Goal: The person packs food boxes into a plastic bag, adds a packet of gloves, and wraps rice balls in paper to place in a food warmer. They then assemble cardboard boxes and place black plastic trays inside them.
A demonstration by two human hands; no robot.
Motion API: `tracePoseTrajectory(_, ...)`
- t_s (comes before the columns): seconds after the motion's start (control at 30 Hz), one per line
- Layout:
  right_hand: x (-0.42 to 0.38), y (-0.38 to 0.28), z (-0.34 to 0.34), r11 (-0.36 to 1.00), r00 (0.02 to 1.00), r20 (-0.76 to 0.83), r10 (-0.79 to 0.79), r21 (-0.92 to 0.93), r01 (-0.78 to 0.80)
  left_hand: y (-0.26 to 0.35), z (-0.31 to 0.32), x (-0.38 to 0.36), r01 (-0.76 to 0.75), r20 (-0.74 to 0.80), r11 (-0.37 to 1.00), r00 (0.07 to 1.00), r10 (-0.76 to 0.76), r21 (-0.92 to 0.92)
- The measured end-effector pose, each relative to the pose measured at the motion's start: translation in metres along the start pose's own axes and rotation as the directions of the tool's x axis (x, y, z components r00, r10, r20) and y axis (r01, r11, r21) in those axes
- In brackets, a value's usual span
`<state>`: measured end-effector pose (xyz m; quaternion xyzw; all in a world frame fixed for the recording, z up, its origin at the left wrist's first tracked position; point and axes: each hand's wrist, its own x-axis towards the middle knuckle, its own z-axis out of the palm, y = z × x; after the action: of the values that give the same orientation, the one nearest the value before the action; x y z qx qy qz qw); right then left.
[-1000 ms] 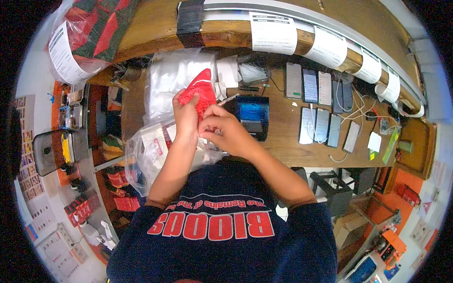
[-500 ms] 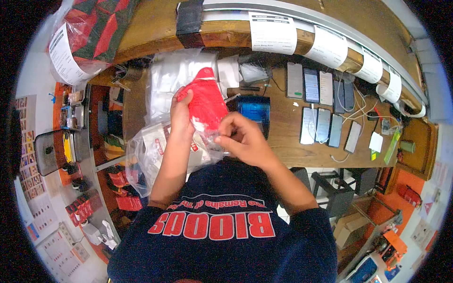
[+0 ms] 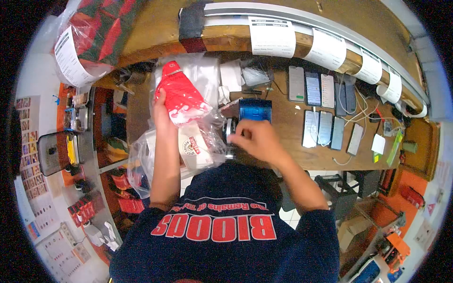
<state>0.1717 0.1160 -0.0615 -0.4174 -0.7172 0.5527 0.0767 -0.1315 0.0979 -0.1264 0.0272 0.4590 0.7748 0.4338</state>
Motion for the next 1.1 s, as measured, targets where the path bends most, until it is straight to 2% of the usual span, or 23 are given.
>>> tracePoseTrajectory(0.03,0.001,-0.006,-0.003,1.0,1.0,-0.003,-0.002,0.001,0.002,0.004,-0.002,0.003,-0.006,0.007,1.0,1.0,0.006,-0.009)
tracePoseTrajectory(0.1,0.008,-0.021,-0.005,0.963,0.905,-0.398,-0.148,0.148,0.223,0.007,0.005,-0.006,-0.018,-0.042,0.999,0.999,0.019,0.028)
tracePoseTrajectory(0.13,0.017,-0.022,-0.003,0.964,0.904,-0.403,-0.146,0.149,0.222,0.003,0.003,-0.007,-0.015,-0.038,0.999,0.999,0.016,0.03)
tracePoseTrajectory(0.17,0.029,-0.021,0.001,0.894,0.817,-0.387,-0.428,-0.05,0.445,-0.003,-0.001,-0.005,0.04,0.007,0.999,0.999,-0.04,0.0)
tracePoseTrajectory(0.2,0.037,-0.022,0.006,0.738,0.669,-0.313,-0.674,-0.24,0.631,-0.007,-0.001,-0.006,0.094,0.054,0.995,0.994,-0.093,-0.028)
tracePoseTrajectory(0.23,0.042,-0.028,0.014,0.737,0.665,-0.319,-0.675,-0.245,0.63,-0.008,0.006,-0.014,0.12,0.079,0.993,0.99,-0.12,-0.001)
tracePoseTrajectory(0.27,0.047,-0.035,0.022,0.775,0.725,-0.275,-0.632,-0.195,0.602,-0.011,0.006,-0.017,0.119,0.087,0.993,0.989,-0.119,0.001)
tracePoseTrajectory(0.3,0.05,-0.038,0.026,0.809,0.777,-0.225,-0.588,-0.145,0.569,-0.012,0.007,-0.02,0.22,0.06,0.975,0.974,-0.217,-0.042)
tracePoseTrajectory(0.33,0.053,-0.037,0.027,0.806,0.774,-0.227,-0.592,-0.148,0.573,-0.013,0.008,-0.022,0.315,0.036,0.945,0.949,-0.313,-0.088)
tracePoseTrajectory(0.47,0.068,-0.034,0.033,0.788,0.763,-0.2,-0.614,-0.207,0.58,-0.019,0.016,-0.033,0.223,-0.028,0.975,0.974,-0.223,-0.016)
tracePoseTrajectory(0.53,0.079,-0.021,0.037,0.79,0.768,-0.194,-0.61,-0.221,0.572,-0.02,0.016,-0.032,0.255,-0.031,0.967,0.966,-0.256,-0.015)
tracePoseTrajectory(0.6,0.093,-0.006,0.036,0.789,0.736,-0.317,-0.598,-0.071,0.61,-0.016,0.023,-0.033,0.218,0.095,0.976,0.972,-0.214,-0.027)
tracePoseTrajectory(0.63,0.092,-0.005,0.031,0.771,0.73,-0.372,-0.574,0.056,0.635,-0.022,0.014,-0.022,0.137,0.058,0.99,0.989,-0.139,0.035)
tracePoseTrajectory(0.67,0.088,-0.003,0.025,0.773,0.732,-0.368,-0.573,0.055,0.632,-0.023,0.01,-0.014,0.14,0.055,0.99,0.988,-0.141,0.031)
tracePoseTrajectory(0.73,0.074,0.0,0.009,0.776,0.776,-0.441,-0.452,0.234,0.585,-0.021,0.004,-0.004,-0.032,-0.235,0.97,0.968,0.091,0.243)
tracePoseTrajectory(0.77,0.064,0.005,0.001,0.738,0.869,-0.423,-0.259,0.494,0.46,-0.021,-0.007,0.009,-0.027,-0.244,0.97,0.966,0.088,0.241)
tracePoseTrajectory(0.8,0.056,0.012,-0.008,0.626,0.935,-0.349,-0.067,0.715,0.311,-0.023,-0.024,0.028,-0.069,-0.227,0.959,0.965,0.135,0.276)
tracePoseTrajectory(0.87,0.05,0.045,-0.017,0.358,0.923,-0.367,0.115,0.882,0.306,-0.024,-0.034,0.043,-0.104,-0.208,0.946,0.963,0.173,0.308)
tracePoseTrajectory(0.9,0.043,0.041,-0.023,0.326,0.915,-0.369,0.162,0.895,0.303,-0.022,-0.03,0.044,-0.112,-0.207,0.916,0.957,0.204,0.386)
tracePoseTrajectory(0.93,0.039,0.046,-0.025,0.33,0.913,-0.373,0.168,0.894,0.304,-0.022,-0.025,0.044,-0.118,-0.203,0.879,0.951,0.235,0.463)
tracePoseTrajectory(1.0,0.031,0.062,-0.027,0.059,0.946,-0.306,0.108,0.952,0.302,-0.031,-0.016,0.033,-0.091,-0.219,0.9,0.955,0.2,0.426)
tracePoseTrajectory(1.07,0.024,0.077,-0.023,0.019,0.952,-0.292,0.09,0.957,0.291,-0.036,-0.011,0.026,-0.002,-0.11,0.968,0.993,0.03,0.251)
tracePoseTrajectory(1.1,0.022,0.082,-0.02,-0.091,0.958,-0.285,0.015,0.954,0.285,-0.041,-0.012,0.024,0.027,-0.033,0.978,0.999,-0.02,0.205)
